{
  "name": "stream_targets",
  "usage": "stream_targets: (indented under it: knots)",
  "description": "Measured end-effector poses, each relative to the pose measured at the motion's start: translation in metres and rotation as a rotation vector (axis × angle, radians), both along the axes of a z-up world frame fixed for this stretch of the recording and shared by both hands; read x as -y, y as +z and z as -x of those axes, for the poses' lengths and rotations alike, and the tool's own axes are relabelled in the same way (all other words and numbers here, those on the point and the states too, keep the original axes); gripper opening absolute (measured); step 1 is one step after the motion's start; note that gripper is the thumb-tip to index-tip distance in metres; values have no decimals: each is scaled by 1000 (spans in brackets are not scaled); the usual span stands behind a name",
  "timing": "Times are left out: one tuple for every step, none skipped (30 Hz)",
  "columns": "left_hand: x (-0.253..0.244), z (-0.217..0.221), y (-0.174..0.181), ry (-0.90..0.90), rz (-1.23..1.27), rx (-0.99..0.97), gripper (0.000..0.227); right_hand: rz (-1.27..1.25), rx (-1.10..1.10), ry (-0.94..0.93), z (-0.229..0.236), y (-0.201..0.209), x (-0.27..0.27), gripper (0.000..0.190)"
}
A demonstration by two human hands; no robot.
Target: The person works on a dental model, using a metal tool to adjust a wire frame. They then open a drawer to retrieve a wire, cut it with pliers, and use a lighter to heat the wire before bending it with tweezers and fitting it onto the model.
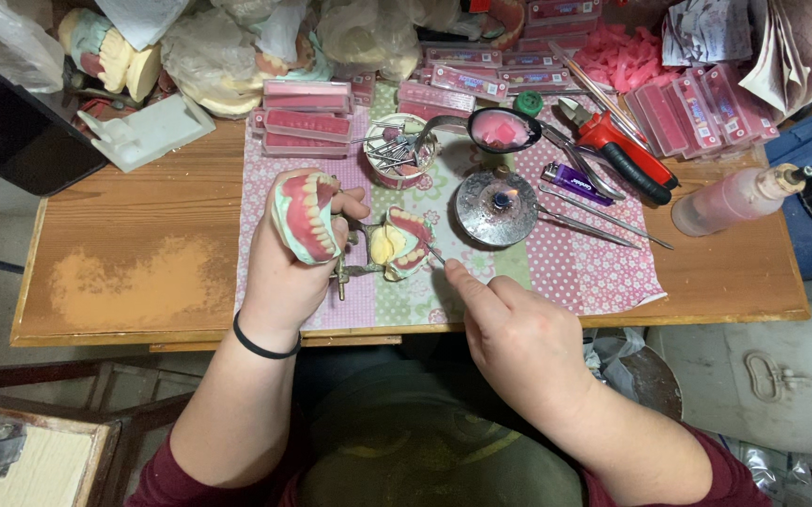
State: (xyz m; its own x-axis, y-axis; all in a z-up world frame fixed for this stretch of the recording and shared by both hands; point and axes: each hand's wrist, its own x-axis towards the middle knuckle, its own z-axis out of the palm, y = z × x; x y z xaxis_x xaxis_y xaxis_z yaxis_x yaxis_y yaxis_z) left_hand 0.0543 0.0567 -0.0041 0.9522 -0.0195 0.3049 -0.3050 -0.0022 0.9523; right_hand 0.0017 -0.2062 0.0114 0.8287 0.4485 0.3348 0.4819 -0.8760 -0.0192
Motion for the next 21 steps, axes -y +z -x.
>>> stream_targets:
  knots:
    - [1, -2, -3, 0, 0, 0, 25, 0, 0, 0, 0, 5, -2, 47]
    - [2, -4, -6, 43, -3, 11, 26, -36, 21, -19, -1, 10, -4, 42]
    - [3, -6, -8, 84, -5, 22, 32, -72, 43, -41, -1, 15, -5, 38]
    - [4, -5, -6, 83, -5, 21, 32, -72, 43, -42, -2, 15, -5, 38]
    - [5, -4, -4, 83, -3, 23, 32, -83, -17, -44, -4, 15, -4, 38]
    - [6, -4, -1, 83, -1, 24, 32, -93, -75, -47, -5, 15, -4, 38]
    - [5, -4, -5, 83, -1, 23, 32, -94, -76, -48, -7, 18, -4, 38]
    - [5, -5, -8, 87, 7, 25, 32, -148, -154, -44, -9, 21, -4, 38]
    - [5, -6, -11, 91, 14, 28, 32, -203, -232, -41, -11, 24, -4, 38]
    - [5, -6, -13, 91, 15, 27, 32, -202, -232, -41, -12, 25, -4, 38]
    - [5, -6, -15, 92, 17, 33, 31, -226, -287, -43, -13, 26, -4, 38]
    - [5, -7, -17, 93, 19, 39, 30, -249, -341, -44, -14, 28, -3, 39]
    - [4, -7, -18, 92, 18, 38, 30, -249, -342, -44, -14, 28, -3, 39]
    - [4, -7, -18, 93, 20, 40, 30, -265, -373, -59, -14, 29, -3, 38]
    - [4, -7, -19, 94, 22, 42, 30, -281, -404, -74, -14, 30, -3, 38]
    - [4, -8, -19, 94, 21, 43, 30, -282, -403, -74, -15, 29, -2, 38]
    - [4, -8, -20, 99, 13, 49, 30, -303, -418, -70, -15, 27, -1, 37]
    - [4, -8, -21, 104, 6, 56, 30, -324, -432, -65, -15, 26, 0, 36]
    - [4, -9, -22, 104, 6, 56, 30, -324, -432, -64, -15, 26, 0, 36]
    - [3, -9, -22, 104, 5, 61, 30, -339, -450, -68, -15, 25, 0, 36]
    - [3, -9, -23, 104, 4, 66, 29, -353, -470, -71, -15, 25, 1, 36]
